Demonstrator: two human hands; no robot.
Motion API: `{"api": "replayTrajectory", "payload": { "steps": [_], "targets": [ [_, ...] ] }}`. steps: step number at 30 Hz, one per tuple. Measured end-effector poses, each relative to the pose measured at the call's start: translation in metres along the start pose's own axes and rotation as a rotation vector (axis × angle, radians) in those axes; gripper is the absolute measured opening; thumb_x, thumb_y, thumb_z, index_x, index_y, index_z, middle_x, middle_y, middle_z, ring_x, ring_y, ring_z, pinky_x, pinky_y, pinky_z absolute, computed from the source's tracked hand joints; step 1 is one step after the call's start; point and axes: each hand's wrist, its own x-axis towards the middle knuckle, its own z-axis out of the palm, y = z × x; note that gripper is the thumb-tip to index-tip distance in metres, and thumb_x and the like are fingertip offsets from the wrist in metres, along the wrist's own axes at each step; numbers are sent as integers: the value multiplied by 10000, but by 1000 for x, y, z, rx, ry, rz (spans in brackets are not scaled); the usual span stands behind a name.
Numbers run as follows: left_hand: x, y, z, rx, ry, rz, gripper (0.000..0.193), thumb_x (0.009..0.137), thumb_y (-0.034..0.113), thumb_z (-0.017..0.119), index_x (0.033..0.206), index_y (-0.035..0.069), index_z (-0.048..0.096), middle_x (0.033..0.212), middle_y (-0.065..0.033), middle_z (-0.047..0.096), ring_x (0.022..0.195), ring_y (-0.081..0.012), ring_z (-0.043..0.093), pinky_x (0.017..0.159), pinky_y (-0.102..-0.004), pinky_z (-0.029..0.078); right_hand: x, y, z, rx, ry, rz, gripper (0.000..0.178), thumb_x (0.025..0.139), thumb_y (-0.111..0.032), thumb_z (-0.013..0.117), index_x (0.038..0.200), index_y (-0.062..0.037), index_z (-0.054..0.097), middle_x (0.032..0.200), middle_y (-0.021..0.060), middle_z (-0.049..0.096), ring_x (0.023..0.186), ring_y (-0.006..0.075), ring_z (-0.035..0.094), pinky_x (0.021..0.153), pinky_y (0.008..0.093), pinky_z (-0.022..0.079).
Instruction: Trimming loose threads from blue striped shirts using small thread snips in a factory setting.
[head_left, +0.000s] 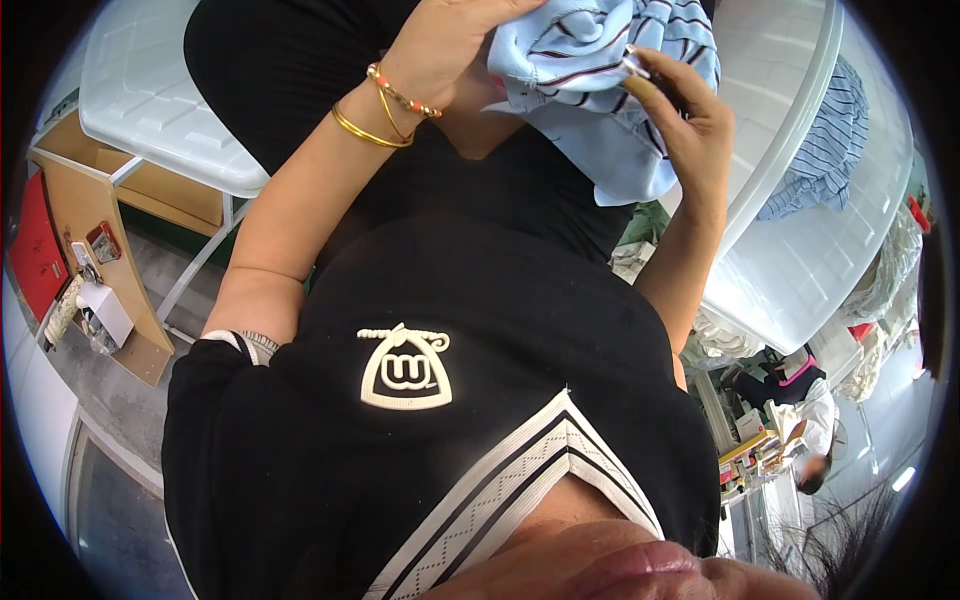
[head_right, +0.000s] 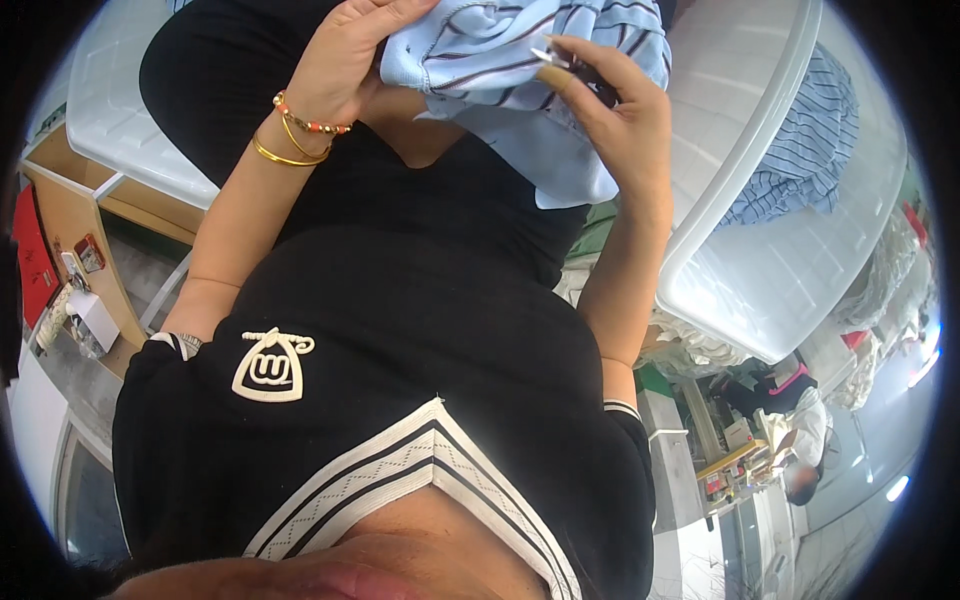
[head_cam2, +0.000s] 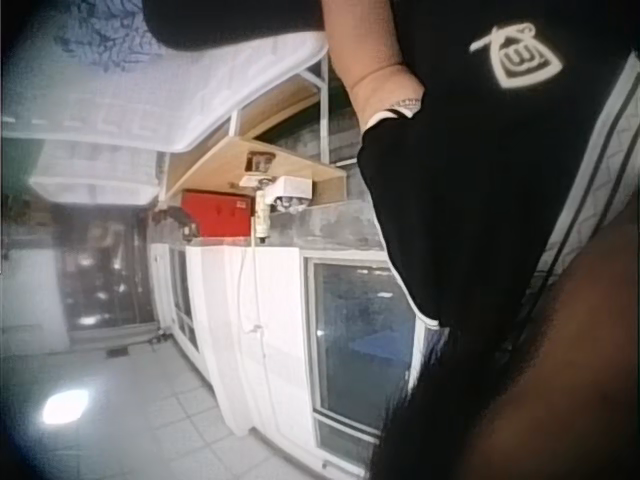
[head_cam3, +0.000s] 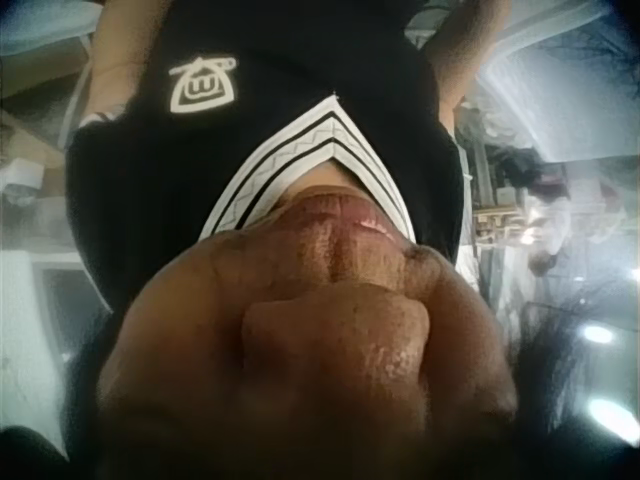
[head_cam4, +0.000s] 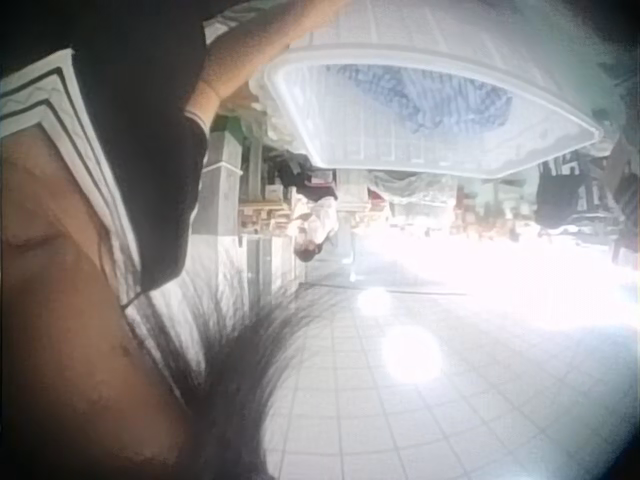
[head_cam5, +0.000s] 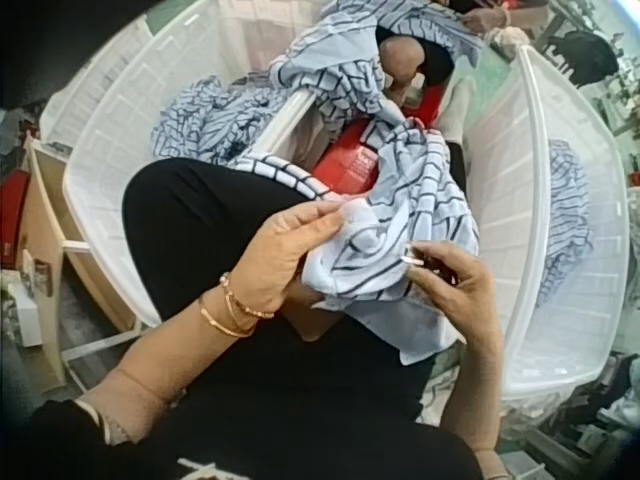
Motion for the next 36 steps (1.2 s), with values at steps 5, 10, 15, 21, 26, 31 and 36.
{"api": "replayTrajectory", "payload": {
  "steps": [5, 10, 15, 21, 26, 31, 36],
  "targets": [
    [0, -9, 8, 140, -114, 202, 263, 965, 83, 486, 1207, -17, 504, 1044, -51, 623, 958, -100, 595, 851, -235, 484, 8, -41, 7, -27, 58, -199, 303, 764, -17, 725, 1065, -12, 681, 923, 50, 653, 851, 99, 607, 765, 213, 466],
    [-7, -4, 15, 437, -137, 255, 305, 958, 60, 481, 1253, 6, 426, 849, 19, 545, 759, -22, 496, 682, -174, 418, 14, -52, 12, -183, 48, -262, 315, 741, -40, 744, 1052, -47, 698, 878, 21, 647, 721, 77, 537, 640, 201, 418],
    [-9, -3, 19, 643, -141, 377, 331, 951, 53, 484, 1270, 9, 407, 747, 56, 438, 647, -2, 366, 584, -158, 318, 16, -52, 19, -246, 36, -277, 313, 748, -60, 745, 1057, -67, 702, 853, 8, 642, 684, 68, 507, 603, 200, 394],
    [-10, -4, 20, 648, -133, 418, 353, 949, 45, 485, 1289, 6, 395, 743, 52, 441, 645, -7, 369, 590, -158, 323, 15, -47, 18, -197, 45, -243, 305, 757, -71, 740, 1060, -69, 702, 852, 7, 642, 702, 64, 524, 626, 193, 406],
    [-9, -5, 17, 649, -154, 447, 360, 950, 37, 481, 1298, 7, 393, 757, 44, 464, 660, -10, 389, 605, -159, 336, 16, -49, 18, -195, 33, -255, 292, 761, -74, 739, 1051, -68, 706, 848, 6, 640, 722, 64, 542, 635, 194, 411],
    [-9, -8, 17, 620, -131, 462, 369, 945, 25, 482, 1304, 9, 396, 777, 32, 488, 680, -22, 417, 639, -167, 367, 15, -52, 21, -229, 46, -237, 272, 753, -63, 743, 1023, -66, 716, 835, 7, 638, 730, 71, 555, 634, 197, 415],
    [-10, -10, 13, 689, -113, 518, 371, 938, 16, 489, 1300, 8, 410, 788, 27, 491, 690, -26, 420, 650, -172, 375, 15, -50, 24, -231, 68, -259, 256, 751, -56, 744, 1006, -68, 723, 820, 7, 637, 723, 63, 558, 630, 192, 420]
  ]
}}
